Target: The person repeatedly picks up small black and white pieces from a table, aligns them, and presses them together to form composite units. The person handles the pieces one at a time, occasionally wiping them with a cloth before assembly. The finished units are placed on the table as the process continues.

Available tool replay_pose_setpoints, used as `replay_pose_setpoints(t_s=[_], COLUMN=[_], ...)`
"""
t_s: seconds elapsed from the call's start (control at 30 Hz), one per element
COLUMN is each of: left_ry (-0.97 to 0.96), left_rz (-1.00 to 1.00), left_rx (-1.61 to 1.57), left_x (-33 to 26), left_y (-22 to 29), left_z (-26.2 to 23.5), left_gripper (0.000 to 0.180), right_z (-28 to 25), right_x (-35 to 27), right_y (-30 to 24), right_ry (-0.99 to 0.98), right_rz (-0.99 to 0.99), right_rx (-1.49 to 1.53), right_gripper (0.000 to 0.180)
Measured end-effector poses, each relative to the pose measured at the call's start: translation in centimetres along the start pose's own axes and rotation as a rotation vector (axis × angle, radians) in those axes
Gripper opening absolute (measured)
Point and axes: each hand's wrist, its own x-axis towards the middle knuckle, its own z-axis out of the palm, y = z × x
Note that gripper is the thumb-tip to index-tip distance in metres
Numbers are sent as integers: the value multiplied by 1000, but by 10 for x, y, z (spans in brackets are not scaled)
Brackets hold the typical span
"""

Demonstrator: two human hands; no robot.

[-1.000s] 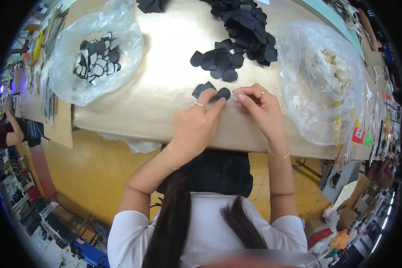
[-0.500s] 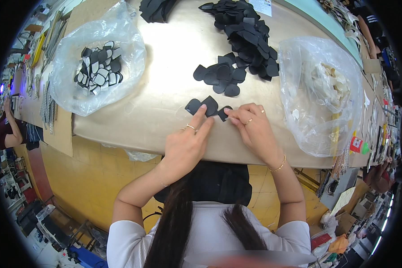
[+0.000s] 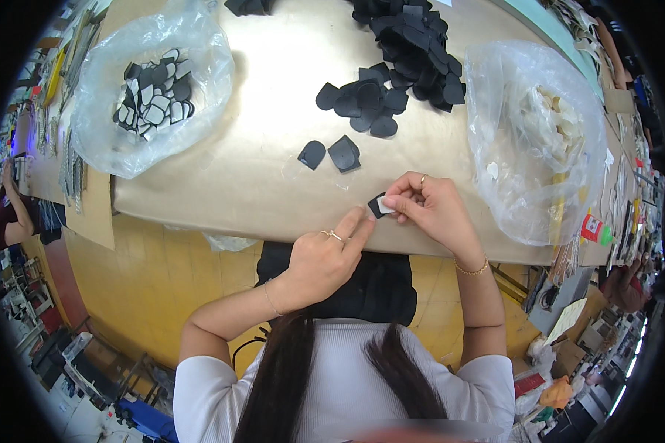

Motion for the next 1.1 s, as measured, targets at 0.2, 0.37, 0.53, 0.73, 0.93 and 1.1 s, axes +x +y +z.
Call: replay_pose_setpoints(t_s=[0.2,0.37,0.53,0.73,0.93,1.1], left_ry=[-29,-11,0,-7,-20,-60], left_rz=[-1,-9,-16,-19,-27,-54], left_rx=[45,38,42,29,35,39], left_x=[-4,-5,-5,-5,-3,-4], left_y=[1,2,2,3,4,6], left_z=[4,5,6,5,5,5], left_gripper=[48,46,45,47,50,58], right_z=[-4,2,3,2,3,4], right_x=[9,11,12,14,16,15], right_y=[-5,-7,-8,-11,-12,-11], right_ry=[-109,-103,-104,-129,-130,-109], right_rz=[-5,-11,-19,-17,-4,-30], right_rx=[-119,-177,-237,-286,-305,-309], right_gripper=[17,19,19,19,18,18])
